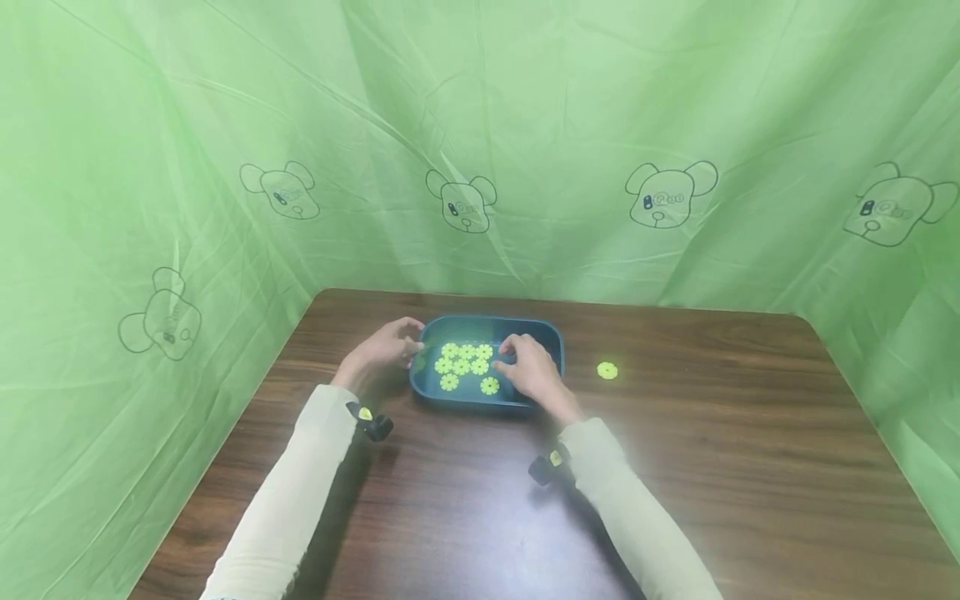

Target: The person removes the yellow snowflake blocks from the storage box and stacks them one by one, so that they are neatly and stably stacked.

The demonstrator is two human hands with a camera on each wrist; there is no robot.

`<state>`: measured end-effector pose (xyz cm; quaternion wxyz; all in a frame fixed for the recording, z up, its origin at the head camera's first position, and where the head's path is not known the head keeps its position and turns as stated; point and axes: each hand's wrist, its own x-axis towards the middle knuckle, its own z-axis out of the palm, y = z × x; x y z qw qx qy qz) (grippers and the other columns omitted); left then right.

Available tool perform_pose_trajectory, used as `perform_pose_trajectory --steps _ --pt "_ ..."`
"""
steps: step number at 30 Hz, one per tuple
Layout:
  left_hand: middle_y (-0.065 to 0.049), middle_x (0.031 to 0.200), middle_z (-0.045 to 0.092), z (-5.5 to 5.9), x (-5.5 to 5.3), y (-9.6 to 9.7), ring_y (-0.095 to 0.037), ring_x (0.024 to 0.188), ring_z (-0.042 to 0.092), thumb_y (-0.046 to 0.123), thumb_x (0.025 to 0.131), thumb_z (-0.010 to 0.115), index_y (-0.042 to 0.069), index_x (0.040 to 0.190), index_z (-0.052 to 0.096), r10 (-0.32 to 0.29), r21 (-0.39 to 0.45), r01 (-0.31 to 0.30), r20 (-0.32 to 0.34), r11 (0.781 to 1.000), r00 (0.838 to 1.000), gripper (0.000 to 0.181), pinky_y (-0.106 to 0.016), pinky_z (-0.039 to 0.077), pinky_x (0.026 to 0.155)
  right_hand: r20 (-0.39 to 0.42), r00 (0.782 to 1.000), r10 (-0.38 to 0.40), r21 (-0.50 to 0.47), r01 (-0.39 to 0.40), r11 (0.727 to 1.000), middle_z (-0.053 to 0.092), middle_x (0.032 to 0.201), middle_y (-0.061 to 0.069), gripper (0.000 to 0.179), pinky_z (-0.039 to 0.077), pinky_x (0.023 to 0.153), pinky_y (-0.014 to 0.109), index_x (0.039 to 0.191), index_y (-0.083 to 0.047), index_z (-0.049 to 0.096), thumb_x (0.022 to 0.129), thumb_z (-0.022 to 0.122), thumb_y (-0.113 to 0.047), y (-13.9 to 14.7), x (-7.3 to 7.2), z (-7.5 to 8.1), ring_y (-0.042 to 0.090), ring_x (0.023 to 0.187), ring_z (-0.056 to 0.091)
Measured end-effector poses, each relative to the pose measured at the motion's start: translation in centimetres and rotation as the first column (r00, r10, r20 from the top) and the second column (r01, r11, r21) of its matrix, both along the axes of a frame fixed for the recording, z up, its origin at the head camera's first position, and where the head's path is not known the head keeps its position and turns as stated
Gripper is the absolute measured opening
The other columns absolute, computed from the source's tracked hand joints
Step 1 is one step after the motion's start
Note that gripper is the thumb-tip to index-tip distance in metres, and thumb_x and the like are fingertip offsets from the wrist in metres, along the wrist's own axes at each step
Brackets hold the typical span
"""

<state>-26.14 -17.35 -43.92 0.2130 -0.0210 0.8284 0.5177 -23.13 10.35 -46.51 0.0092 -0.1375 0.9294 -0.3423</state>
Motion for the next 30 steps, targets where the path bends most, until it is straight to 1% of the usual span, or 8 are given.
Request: perform_pose_trajectory --steps 4,8,11,13,16,22,26,30 --pt "-0.015 0.090 0.052 0.0 0.0 0.0 -0.026 0.081 0.056 0.005 0.096 0.055 0.008 0.135 0.042 -0.003 0.000 0.003 -0.001 1.000 1.000 0.041 -0.034 0.055 0.071 0.044 0.998 0.044 0.050 -0.046 0.998 0.063 0.105 0.009 0.028 0.048 0.084 0.042 0.103 -0.008 0.064 0.085 0.073 -0.028 -0.5 -0.2 -0.5 0.024 0.096 0.058" --pt "-0.017 0.093 0.052 -0.1 0.0 0.0 -0.025 0.080 0.056 0.005 0.096 0.055 0.007 0.136 0.042 -0.001 0.003 0.001 -0.003 1.000 1.000 0.042 -0.040 0.055 0.078 0.088 0.991 0.099 0.097 -0.108 0.989 0.064 0.105 0.008 0.027 0.047 0.088 0.044 0.102 -0.008 0.065 0.085 0.073 -0.027 -0.8 -0.4 -0.6 0.026 0.100 0.057" --pt "-0.018 0.095 0.052 -0.1 -0.1 0.0 -0.023 0.078 0.055 0.006 0.096 0.054 0.008 0.135 0.042 0.001 0.004 -0.001 -0.003 1.000 1.000 0.041 -0.045 0.055 0.082 0.083 0.986 0.144 0.113 -0.153 0.982 0.067 0.101 0.007 0.024 0.045 0.094 0.044 0.097 -0.008 0.065 0.083 0.074 -0.025 -0.8 -0.6 -0.7 0.027 0.101 0.058" --pt "-0.019 0.097 0.053 -0.2 -0.1 0.0 -0.021 0.076 0.055 0.006 0.096 0.054 0.008 0.135 0.043 0.003 0.004 -0.003 -0.004 1.000 1.000 0.041 -0.043 0.055 0.081 0.057 0.984 0.167 0.137 -0.173 0.975 0.068 0.096 0.005 0.024 0.044 0.095 0.044 0.093 -0.010 0.065 0.081 0.076 -0.027 -0.9 -0.6 -0.7 0.026 0.099 0.059" --pt "-0.019 0.096 0.053 -0.3 -0.2 -0.1 -0.020 0.074 0.055 0.006 0.096 0.055 0.009 0.134 0.043 0.005 0.002 -0.005 -0.005 1.000 1.000 0.040 -0.037 0.056 0.074 0.075 0.984 0.163 0.191 -0.175 0.966 0.064 0.097 0.005 0.025 0.044 0.095 0.042 0.091 -0.012 0.065 0.078 0.079 -0.027 -1.2 -0.7 -0.9 0.026 0.098 0.057" --pt "-0.018 0.097 0.053 -0.5 -0.4 -0.1 -0.018 0.073 0.055 0.006 0.096 0.055 0.009 0.134 0.043 0.000 -0.004 0.000 -0.008 1.000 1.000 0.040 -0.028 0.055 0.065 0.166 0.982 0.090 0.297 -0.137 0.945 0.051 0.105 0.007 0.029 0.046 0.086 0.042 0.093 -0.013 0.064 0.075 0.082 -0.028 -2.0 -0.6 -1.0 0.027 0.099 0.049" --pt "-0.016 0.094 0.052 -0.3 -0.3 -0.1 -0.017 0.073 0.055 0.006 0.096 0.055 0.009 0.134 0.043 -0.001 -0.006 0.001 -0.009 1.000 1.000 0.040 -0.033 0.056 0.071 0.160 0.985 0.067 0.313 -0.115 0.943 0.052 0.101 0.005 0.027 0.046 0.085 0.041 0.087 -0.013 0.063 0.075 0.082 -0.028 -2.2 -0.5 -0.8 0.026 0.100 0.050" --pt "-0.013 0.090 0.051 -0.3 -0.2 0.0 -0.017 0.073 0.054 0.006 0.096 0.055 0.009 0.134 0.043 0.005 -0.007 -0.005 -0.004 1.000 1.000 0.039 -0.042 0.056 0.080 0.134 0.988 0.081 0.244 -0.112 0.963 0.057 0.089 0.004 0.022 0.046 0.080 0.038 0.079 -0.011 0.063 0.078 0.079 -0.025 -2.0 -0.5 -0.4 0.021 0.088 0.052"
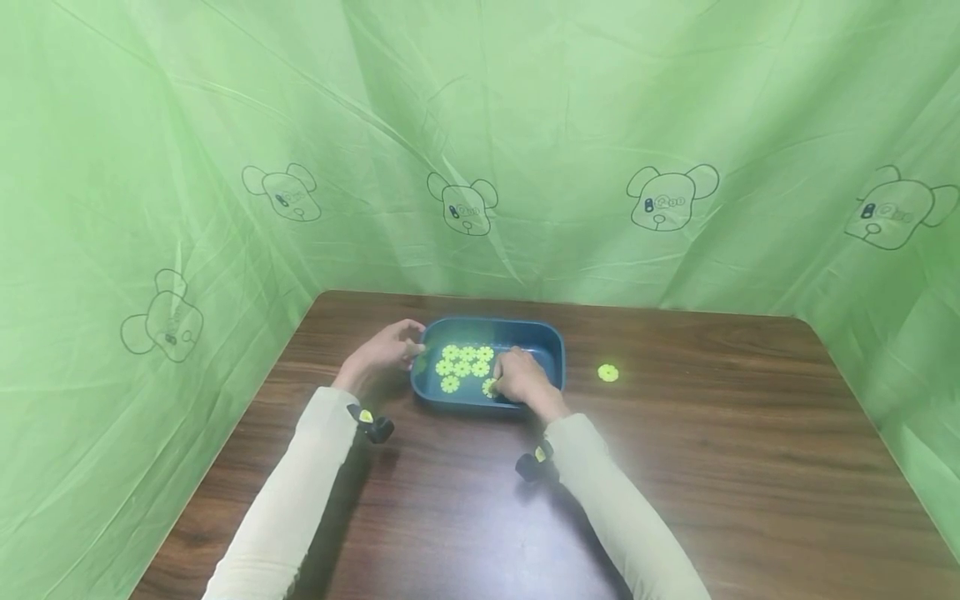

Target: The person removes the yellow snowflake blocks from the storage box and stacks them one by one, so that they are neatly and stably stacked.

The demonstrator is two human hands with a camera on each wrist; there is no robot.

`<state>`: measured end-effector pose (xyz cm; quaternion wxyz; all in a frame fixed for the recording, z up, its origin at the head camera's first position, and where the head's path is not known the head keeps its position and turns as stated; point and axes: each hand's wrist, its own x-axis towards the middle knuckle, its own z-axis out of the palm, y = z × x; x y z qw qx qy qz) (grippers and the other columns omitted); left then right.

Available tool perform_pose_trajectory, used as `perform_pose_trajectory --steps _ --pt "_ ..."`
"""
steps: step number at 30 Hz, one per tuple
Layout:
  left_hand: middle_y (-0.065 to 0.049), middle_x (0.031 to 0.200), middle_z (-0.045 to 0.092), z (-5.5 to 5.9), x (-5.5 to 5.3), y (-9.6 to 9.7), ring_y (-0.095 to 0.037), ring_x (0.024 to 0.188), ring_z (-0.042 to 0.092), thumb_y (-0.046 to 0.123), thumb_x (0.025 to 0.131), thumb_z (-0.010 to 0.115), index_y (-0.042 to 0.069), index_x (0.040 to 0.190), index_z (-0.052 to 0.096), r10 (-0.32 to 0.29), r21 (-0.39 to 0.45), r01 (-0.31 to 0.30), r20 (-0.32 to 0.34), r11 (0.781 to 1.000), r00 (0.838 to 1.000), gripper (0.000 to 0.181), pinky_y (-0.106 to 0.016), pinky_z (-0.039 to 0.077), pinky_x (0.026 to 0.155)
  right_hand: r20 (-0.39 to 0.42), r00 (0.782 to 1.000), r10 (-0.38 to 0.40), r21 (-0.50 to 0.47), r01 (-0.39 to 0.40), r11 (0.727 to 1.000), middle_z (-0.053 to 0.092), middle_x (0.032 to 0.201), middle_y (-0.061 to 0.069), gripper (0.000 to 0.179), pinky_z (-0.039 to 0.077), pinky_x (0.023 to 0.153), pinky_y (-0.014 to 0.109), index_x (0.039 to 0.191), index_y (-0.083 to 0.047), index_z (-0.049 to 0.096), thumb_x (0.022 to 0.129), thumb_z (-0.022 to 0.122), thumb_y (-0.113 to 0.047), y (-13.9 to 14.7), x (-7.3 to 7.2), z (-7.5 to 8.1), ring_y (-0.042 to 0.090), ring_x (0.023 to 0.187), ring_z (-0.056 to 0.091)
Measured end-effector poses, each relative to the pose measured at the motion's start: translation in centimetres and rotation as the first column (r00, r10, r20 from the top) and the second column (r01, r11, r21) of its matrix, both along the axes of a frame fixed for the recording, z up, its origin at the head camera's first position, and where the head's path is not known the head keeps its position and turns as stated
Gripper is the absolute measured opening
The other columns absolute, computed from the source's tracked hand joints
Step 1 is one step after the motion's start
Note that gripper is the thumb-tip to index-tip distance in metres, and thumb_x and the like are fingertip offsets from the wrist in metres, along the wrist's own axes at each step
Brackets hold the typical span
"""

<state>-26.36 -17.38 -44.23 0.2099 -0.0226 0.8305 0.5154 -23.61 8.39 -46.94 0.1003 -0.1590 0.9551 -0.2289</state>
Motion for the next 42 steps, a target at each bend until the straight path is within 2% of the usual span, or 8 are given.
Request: perform_pose_trajectory --steps 5,8,11,14,21,26,33,42 --pt "-0.018 0.097 0.053 -0.2 0.0 0.0 -0.018 0.073 0.054 0.006 0.096 0.054 0.010 0.133 0.044 0.005 0.006 -0.005 0.005 1.000 1.000 0.038 -0.048 0.053 0.086 0.009 1.000 -0.019 -0.176 0.020 0.984 0.062 0.078 0.000 0.017 0.044 0.067 0.030 0.077 -0.011 0.065 0.084 0.074 -0.024 0.8 0.0 0.4 0.016 0.072 0.053" --pt "-0.020 0.099 0.054 -0.2 0.0 0.0 -0.018 0.073 0.054 0.006 0.096 0.054 0.009 0.133 0.044 0.002 0.005 -0.002 0.000 1.000 1.000 0.039 -0.045 0.055 0.082 0.017 0.998 -0.058 -0.261 0.060 0.963 0.065 0.082 0.000 0.015 0.044 0.069 0.028 0.080 -0.013 0.065 0.086 0.072 -0.024 1.2 -0.1 0.5 0.016 0.076 0.055" --pt "-0.015 0.092 0.053 -0.2 0.0 -0.1 -0.019 0.073 0.055 0.006 0.096 0.055 0.010 0.133 0.044 0.003 0.005 -0.003 -0.005 1.000 1.000 0.039 -0.038 0.056 0.076 0.032 0.995 -0.097 -0.331 0.102 0.938 0.066 0.086 0.002 0.014 0.046 0.072 0.029 0.083 -0.013 0.065 0.087 0.071 -0.025 1.5 0.0 0.7 0.017 0.080 0.057" --pt "-0.010 0.085 0.051 -0.1 0.0 -0.1 -0.019 0.073 0.055 0.007 0.096 0.056 0.010 0.133 0.044 0.007 0.003 -0.007 -0.005 1.000 1.000 0.040 -0.037 0.056 0.075 0.053 0.990 -0.128 -0.386 0.138 0.912 0.066 0.090 0.003 0.013 0.046 0.074 0.029 0.086 -0.013 0.065 0.088 0.070 -0.025 1.8 0.0 1.0 0.017 0.083 0.058" --pt "-0.008 0.083 0.050 -0.3 -0.2 -0.1 -0.022 0.076 0.056 0.007 0.096 0.056 0.011 0.133 0.044 0.009 0.019 -0.009 0.004 1.000 1.000 0.040 -0.050 0.052 0.088 0.068 0.982 -0.175 -0.452 0.187 0.872 0.067 0.097 0.005 0.017 0.047 0.074 0.029 0.093 -0.012 0.065 0.090 0.067 -0.029 2.7 0.2 2.0 0.018 0.086 0.058" --pt "-0.009 0.083 0.051 -0.3 -0.2 -0.1 -0.021 0.075 0.055 0.007 0.096 0.056 0.010 0.134 0.044 -0.003 0.010 0.003 -0.005 1.000 1.000 0.040 -0.046 0.054 0.083 0.054 0.972 -0.229 -0.503 0.225 0.834 0.066 0.097 0.008 0.019 0.044 0.075 0.029 0.094 -0.010 0.065 0.091 0.066 -0.029 3.6 0.1 2.6 0.020 0.087 0.055" --pt "-0.007 0.080 0.051 -0.2 -0.2 -0.2 -0.017 0.070 0.054 0.007 0.095 0.056 0.010 0.133 0.044 -0.008 0.011 0.008 -0.012 1.000 1.000 0.040 -0.035 0.056 0.071 0.020 0.955 -0.296 -0.558 0.256 0.789 0.064 0.094 0.010 0.022 0.043 0.072 0.026 0.095 -0.005 0.064 0.090 0.067 -0.027 5.1 0.0 3.1 0.018 0.084 0.053" --pt "-0.008 0.082 0.051 -0.1 0.0 -0.1 -0.017 0.070 0.054 0.006 0.095 0.056 0.010 0.134 0.043 -0.007 0.009 0.007 -0.005 1.000 1.000 0.040 -0.043 0.055 0.080 0.042 0.935 -0.352 -0.594 0.307 0.744 0.062 0.099 0.009 0.026 0.042 0.075 0.021 0.099 -0.001 0.064 0.091 0.065 -0.026 7.2 0.3 3.2 0.014 0.089 0.051"
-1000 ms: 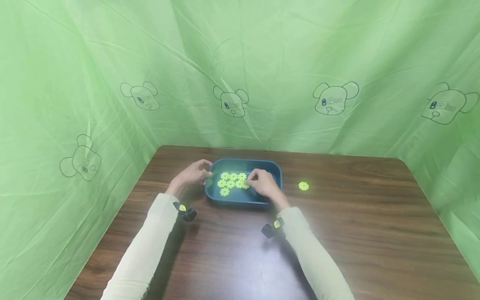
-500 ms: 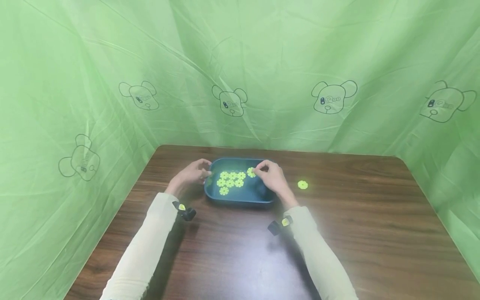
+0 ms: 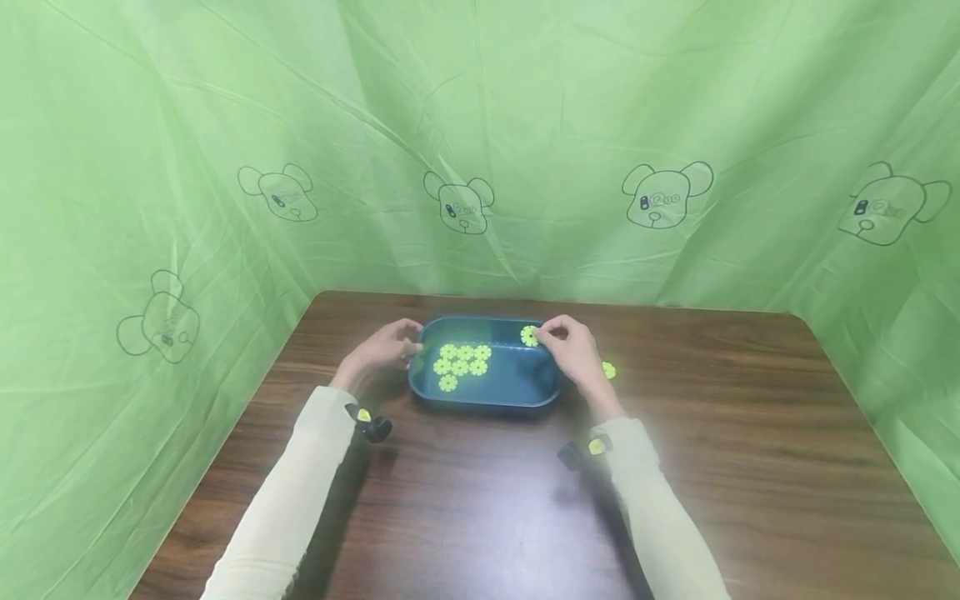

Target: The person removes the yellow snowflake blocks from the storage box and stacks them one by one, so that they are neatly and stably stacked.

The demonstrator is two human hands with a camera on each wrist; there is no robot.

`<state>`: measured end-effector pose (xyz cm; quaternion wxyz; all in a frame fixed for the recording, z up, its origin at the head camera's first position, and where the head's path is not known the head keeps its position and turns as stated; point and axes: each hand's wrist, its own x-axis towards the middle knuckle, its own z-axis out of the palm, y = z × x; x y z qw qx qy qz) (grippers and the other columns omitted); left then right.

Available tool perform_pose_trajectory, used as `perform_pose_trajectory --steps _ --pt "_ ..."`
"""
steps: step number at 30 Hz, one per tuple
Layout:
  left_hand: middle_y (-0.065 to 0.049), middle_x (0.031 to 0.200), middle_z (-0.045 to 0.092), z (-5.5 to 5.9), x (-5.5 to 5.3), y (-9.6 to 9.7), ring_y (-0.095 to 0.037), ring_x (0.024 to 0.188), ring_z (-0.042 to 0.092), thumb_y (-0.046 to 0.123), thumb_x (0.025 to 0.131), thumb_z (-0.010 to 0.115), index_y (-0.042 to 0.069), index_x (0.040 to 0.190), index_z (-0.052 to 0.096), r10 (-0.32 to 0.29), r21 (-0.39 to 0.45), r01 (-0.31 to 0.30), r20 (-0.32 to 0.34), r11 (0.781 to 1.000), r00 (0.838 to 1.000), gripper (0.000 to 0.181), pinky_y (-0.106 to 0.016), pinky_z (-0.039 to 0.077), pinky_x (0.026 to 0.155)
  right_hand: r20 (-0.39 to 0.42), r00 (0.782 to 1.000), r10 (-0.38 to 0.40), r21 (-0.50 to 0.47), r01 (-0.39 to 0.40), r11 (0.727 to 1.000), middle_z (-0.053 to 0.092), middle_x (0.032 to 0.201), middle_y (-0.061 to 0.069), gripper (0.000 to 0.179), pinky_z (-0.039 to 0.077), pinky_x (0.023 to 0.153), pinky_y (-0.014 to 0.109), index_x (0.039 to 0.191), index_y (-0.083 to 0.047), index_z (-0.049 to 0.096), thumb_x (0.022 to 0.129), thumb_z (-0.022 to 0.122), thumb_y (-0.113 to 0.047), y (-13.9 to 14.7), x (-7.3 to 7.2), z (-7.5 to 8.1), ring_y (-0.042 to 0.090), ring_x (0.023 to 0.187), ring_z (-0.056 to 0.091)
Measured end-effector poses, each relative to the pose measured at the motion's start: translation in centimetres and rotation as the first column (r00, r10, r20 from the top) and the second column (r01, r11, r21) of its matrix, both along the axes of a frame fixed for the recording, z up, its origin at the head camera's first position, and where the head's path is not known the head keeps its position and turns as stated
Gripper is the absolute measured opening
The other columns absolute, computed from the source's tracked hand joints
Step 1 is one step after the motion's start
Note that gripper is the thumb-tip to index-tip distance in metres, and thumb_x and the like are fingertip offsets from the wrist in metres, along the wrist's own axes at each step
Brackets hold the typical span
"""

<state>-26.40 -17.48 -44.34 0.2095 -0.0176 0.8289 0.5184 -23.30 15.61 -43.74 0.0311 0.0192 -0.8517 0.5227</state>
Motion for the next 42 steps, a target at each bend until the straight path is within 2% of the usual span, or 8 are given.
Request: perform_pose_trajectory --steps 7,12,20,27,31,35,42 --pt "-0.013 0.089 0.052 0.0 0.1 0.1 -0.019 0.074 0.054 0.007 0.096 0.055 0.010 0.134 0.043 -0.003 -0.004 0.003 0.009 1.000 1.000 0.040 -0.045 0.055 0.082 0.024 0.998 -0.054 -0.052 0.055 0.997 0.057 0.092 0.003 0.029 0.042 0.069 0.019 0.101 0.000 0.063 0.091 0.065 -0.027 1.8 0.4 -0.1 0.010 0.082 0.049" --pt "-0.013 0.088 0.051 0.1 0.2 0.0 -0.019 0.073 0.054 0.007 0.096 0.055 0.010 0.134 0.043 -0.006 -0.009 0.006 0.004 1.000 1.000 0.040 -0.042 0.055 0.079 0.035 0.996 -0.087 -0.075 0.089 0.993 0.055 0.087 -0.004 0.030 0.042 0.065 0.017 0.102 0.000 0.063 0.091 0.066 -0.028 3.1 0.6 -0.3 0.005 0.076 0.049" --pt "-0.012 0.087 0.051 0.0 0.1 0.2 -0.019 0.075 0.054 0.008 0.096 0.055 0.010 0.134 0.043 -0.006 -0.011 0.006 0.008 1.000 1.000 0.040 -0.047 0.054 0.085 0.054 0.989 -0.137 -0.071 0.141 0.987 0.056 0.087 -0.010 0.034 0.044 0.067 0.016 0.105 0.001 0.061 0.091 0.065 -0.030 5.1 1.5 -0.3 0.003 0.076 0.050" --pt "-0.010 0.087 0.051 -0.1 0.0 0.1 -0.019 0.073 0.054 0.007 0.096 0.055 0.011 0.134 0.043 0.001 -0.008 -0.001 0.004 1.000 1.000 0.040 -0.046 0.055 0.084 0.089 0.979 -0.183 -0.052 0.188 0.981 0.057 0.092 -0.005 0.034 0.048 0.066 0.019 0.103 -0.001 0.060 0.091 0.065 -0.033 7.0 1.9 -1.0 0.000 0.073 0.052" --pt "-0.012 0.090 0.052 0.1 0.0 0.1 -0.018 0.073 0.054 0.008 0.096 0.055 0.011 0.134 0.043 -0.003 -0.013 0.003 0.006 1.000 1.000 0.040 -0.039 0.056 0.077 0.105 0.975 -0.197 -0.054 0.204 0.978 0.056 0.088 -0.007 0.031 0.048 0.065 0.018 0.101 -0.004 0.059 0.091 0.064 -0.033 7.9 1.9 -1.8 0.000 0.073 0.052" --pt "-0.011 0.089 0.051 0.2 0.1 0.1 -0.018 0.073 0.054 0.008 0.096 0.055 0.010 0.135 0.043 -0.011 -0.013 0.011 0.003 1.000 1.000 0.040 -0.038 0.056 0.076 0.104 0.973 -0.208 -0.034 0.213 0.977 0.057 0.086 -0.007 0.031 0.045 0.063 0.015 0.102 -0.002 0.059 0.092 0.064 -0.032 8.6 2.0 -2.4 0.002 0.074 0.052" --pt "-0.013 0.090 0.052 0.0 -0.2 0.0 -0.018 0.073 0.054 0.008 0.096 0.055 0.010 0.134 0.043 -0.006 -0.006 0.006 0.011 1.000 1.000 0.040 -0.043 0.055 0.081 0.125 0.962 -0.241 0.068 0.234 0.970 0.057 0.110 0.012 0.037 0.038 0.073 0.023 0.104 0.000 0.059 0.093 0.061 -0.035 9.2 2.2 -3.3 0.016 0.092 0.048"
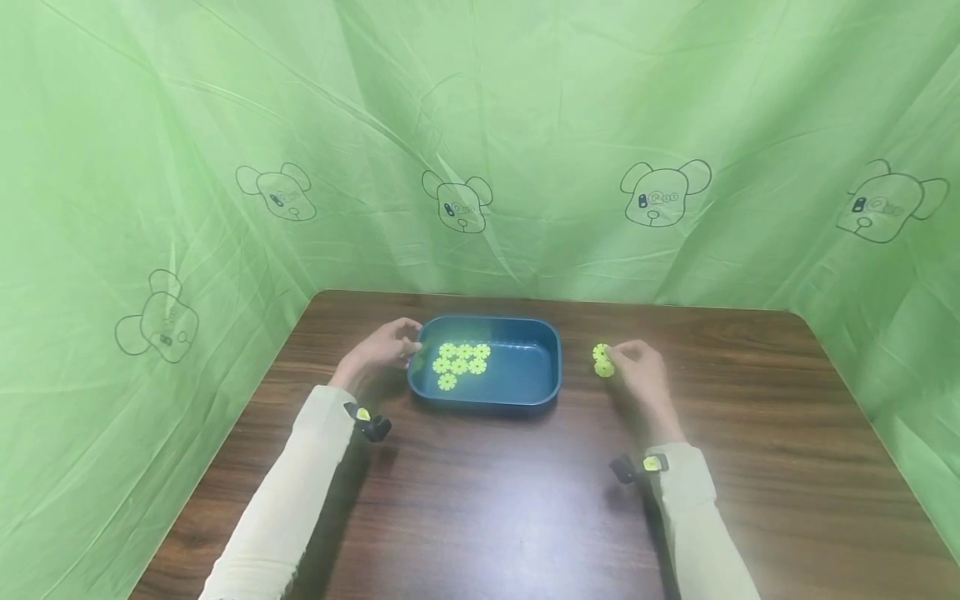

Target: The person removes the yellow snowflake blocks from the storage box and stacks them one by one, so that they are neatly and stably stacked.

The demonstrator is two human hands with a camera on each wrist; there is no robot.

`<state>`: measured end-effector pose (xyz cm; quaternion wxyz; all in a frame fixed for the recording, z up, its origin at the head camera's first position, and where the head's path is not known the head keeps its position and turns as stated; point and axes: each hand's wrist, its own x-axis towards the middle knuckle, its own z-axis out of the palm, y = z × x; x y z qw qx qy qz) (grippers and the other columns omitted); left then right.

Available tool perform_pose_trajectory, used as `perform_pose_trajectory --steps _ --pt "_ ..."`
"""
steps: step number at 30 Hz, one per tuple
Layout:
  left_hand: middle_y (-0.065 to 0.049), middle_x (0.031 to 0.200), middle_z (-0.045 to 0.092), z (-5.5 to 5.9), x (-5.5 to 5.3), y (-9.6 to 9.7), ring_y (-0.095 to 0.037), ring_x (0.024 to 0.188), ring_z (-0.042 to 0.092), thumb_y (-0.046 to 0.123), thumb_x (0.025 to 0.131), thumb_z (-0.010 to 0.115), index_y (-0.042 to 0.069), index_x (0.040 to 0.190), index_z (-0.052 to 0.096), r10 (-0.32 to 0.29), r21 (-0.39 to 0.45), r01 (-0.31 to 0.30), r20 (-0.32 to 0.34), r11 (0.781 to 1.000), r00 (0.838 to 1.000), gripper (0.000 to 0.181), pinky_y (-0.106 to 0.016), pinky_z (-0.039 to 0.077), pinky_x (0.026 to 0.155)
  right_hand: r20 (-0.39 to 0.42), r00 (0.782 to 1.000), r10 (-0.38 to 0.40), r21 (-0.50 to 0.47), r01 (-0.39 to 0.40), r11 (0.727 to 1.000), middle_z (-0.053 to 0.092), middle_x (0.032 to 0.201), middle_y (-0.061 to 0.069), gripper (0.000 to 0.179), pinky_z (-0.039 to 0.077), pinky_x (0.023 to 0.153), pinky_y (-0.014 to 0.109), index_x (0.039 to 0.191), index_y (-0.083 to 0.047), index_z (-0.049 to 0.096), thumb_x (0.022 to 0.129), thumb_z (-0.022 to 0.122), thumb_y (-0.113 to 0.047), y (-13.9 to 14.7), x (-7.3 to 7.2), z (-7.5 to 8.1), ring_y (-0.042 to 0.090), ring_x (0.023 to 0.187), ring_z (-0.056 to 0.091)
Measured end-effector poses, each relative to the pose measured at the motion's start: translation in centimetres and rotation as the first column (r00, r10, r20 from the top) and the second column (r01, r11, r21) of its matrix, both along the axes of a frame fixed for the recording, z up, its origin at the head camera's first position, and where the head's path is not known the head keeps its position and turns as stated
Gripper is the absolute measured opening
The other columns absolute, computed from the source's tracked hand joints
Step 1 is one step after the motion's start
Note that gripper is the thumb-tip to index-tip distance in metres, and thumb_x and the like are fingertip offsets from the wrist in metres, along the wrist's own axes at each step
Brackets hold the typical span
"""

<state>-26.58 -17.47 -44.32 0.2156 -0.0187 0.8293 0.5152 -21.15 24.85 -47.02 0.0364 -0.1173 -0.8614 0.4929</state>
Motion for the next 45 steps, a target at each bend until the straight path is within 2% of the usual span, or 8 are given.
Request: perform_pose_trajectory --steps 4,10,16,22,26,33,37,45 --pt "-0.009 0.086 0.051 -0.1 0.0 0.0 -0.019 0.074 0.055 0.009 0.096 0.055 0.011 0.135 0.043 0.002 -0.008 -0.002 0.003 1.000 1.000 0.040 -0.044 0.055 0.081 0.037 0.999 0.013 0.078 -0.016 0.997 0.057 0.115 0.018 0.037 0.036 0.075 0.028 0.105 0.000 0.060 0.094 0.058 -0.035 0.5 -0.1 -0.5 0.025 0.097 0.048" --pt "-0.008 0.084 0.051 -0.1 0.0 -0.1 -0.018 0.073 0.055 0.009 0.096 0.055 0.012 0.135 0.043 0.005 -0.012 -0.005 0.007 1.000 1.000 0.041 -0.043 0.055 0.081 0.074 0.997 0.032 0.187 -0.045 0.981 0.061 0.103 0.017 0.034 0.037 0.071 0.029 0.102 -0.002 0.063 0.093 0.059 -0.034 0.9 -0.1 -0.9 0.028 0.091 0.051" --pt "-0.007 0.083 0.051 -0.1 0.1 0.0 -0.018 0.073 0.055 0.008 0.096 0.055 0.011 0.134 0.043 0.001 -0.012 -0.001 0.003 1.000 1.000 0.040 -0.034 0.056 0.071 0.091 0.995 0.052 0.264 -0.074 0.962 0.064 0.096 0.016 0.032 0.039 0.069 0.031 0.099 -0.002 0.065 0.093 0.060 -0.033 1.0 -0.4 -1.1 0.031 0.089 0.054" --pt "-0.010 0.088 0.051 0.0 0.2 0.0 -0.018 0.073 0.054 0.008 0.097 0.054 0.010 0.134 0.043 0.000 -0.004 0.000 -0.006 1.000 1.000 0.040 -0.034 0.055 0.071 0.084 0.995 0.055 0.355 -0.082 0.931 0.066 0.102 0.021 0.030 0.045 0.082 0.047 0.095 -0.002 0.067 0.091 0.060 -0.031 1.2 -1.0 -1.8 0.041 0.099 0.058" --pt "-0.013 0.091 0.052 -0.1 0.3 0.1 -0.019 0.073 0.055 0.007 0.097 0.054 0.009 0.135 0.042 0.003 0.000 -0.003 -0.009 1.000 1.000 0.040 -0.038 0.056 0.075 0.099 0.994 0.047 0.367 -0.080 0.927 0.065 0.107 0.023 0.030 0.043 0.086 0.053 0.096 -0.003 0.066 0.091 0.059 -0.031 1.3 -1.2 -2.1 0.045 0.104 0.055" --pt "-0.009 0.082 0.052 -0.3 0.2 0.1 -0.024 0.077 0.057 0.006 0.096 0.055 0.007 0.134 0.043 -0.002 -0.015 0.002 -0.038 1.000 0.999 0.040 -0.043 0.056 0.078 0.095 0.994 0.046 0.392 -0.080 0.917 0.065 0.106 0.022 0.026 0.042 0.082 0.055 0.095 -0.004 0.066 0.091 0.058 -0.028 1.3 -1.4 -2.4 0.045 0.102 0.056" --pt "-0.012 0.085 0.053 -0.2 0.3 0.2 -0.024 0.076 0.057 0.005 0.096 0.054 0.007 0.134 0.042 -0.006 -0.018 0.005 -0.040 1.000 0.999 0.040 -0.049 0.054 0.084 0.088 0.996 0.034 0.390 -0.066 0.918 0.063 0.107 0.023 0.026 0.042 0.081 0.054 0.098 -0.004 0.064 0.092 0.057 -0.028 1.3 -1.3 -2.3 0.045 0.103 0.055" --pt "-0.016 0.092 0.053 -0.3 0.3 0.1 -0.021 0.074 0.055 0.006 0.096 0.054 0.008 0.135 0.042 -0.010 -0.021 0.009 -0.036 1.000 0.999 0.040 -0.050 0.053 0.086 -0.006 0.999 0.035 0.372 -0.030 0.928 0.064 0.104 0.021 0.028 0.043 0.081 0.052 0.100 -0.002 0.063 0.093 0.055 -0.028 0.9 -0.9 -0.9 0.042 0.099 0.056"
